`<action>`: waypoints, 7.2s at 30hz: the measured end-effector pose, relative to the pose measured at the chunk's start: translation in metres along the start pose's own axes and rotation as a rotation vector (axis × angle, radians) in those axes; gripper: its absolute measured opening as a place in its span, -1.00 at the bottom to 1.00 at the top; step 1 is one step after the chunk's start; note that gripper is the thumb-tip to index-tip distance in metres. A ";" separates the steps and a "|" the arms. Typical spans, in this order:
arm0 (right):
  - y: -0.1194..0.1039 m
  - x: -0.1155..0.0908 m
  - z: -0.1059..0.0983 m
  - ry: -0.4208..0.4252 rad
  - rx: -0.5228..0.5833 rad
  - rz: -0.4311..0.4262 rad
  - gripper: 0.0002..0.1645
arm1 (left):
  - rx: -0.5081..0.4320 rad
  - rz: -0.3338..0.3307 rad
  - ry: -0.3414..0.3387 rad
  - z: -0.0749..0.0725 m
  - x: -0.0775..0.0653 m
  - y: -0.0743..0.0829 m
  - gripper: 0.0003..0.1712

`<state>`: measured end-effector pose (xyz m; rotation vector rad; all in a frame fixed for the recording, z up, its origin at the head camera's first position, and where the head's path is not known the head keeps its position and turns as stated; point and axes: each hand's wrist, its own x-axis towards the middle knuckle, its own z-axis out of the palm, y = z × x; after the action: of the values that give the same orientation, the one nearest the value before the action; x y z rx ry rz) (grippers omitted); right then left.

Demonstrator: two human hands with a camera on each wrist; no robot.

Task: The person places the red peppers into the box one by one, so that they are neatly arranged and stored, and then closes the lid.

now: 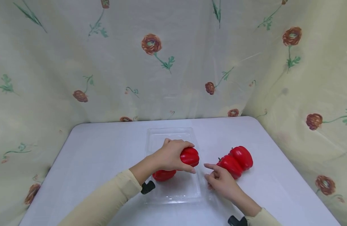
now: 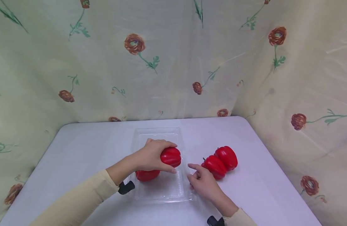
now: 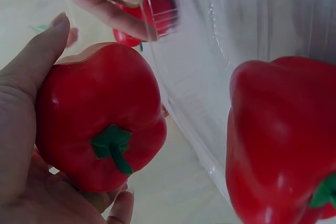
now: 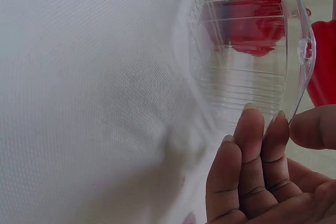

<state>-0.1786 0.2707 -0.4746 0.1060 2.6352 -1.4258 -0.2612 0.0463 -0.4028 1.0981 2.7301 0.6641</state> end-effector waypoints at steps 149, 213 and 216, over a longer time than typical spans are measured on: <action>0.035 0.003 -0.049 0.381 -0.614 -0.202 -0.08 | -0.356 -0.207 0.047 0.026 -0.156 -0.095 -0.08; -0.064 -0.041 0.022 0.196 -0.344 -0.543 -0.01 | -0.408 -0.194 0.081 0.033 -0.165 -0.099 -0.03; -0.066 -0.043 0.031 0.176 -0.349 -0.541 -0.01 | -0.402 -0.200 0.077 0.033 -0.165 -0.099 -0.02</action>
<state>-0.1415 0.2088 -0.4297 -0.5847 3.1703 -1.0756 -0.1943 -0.1182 -0.4841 0.7119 2.5546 1.1745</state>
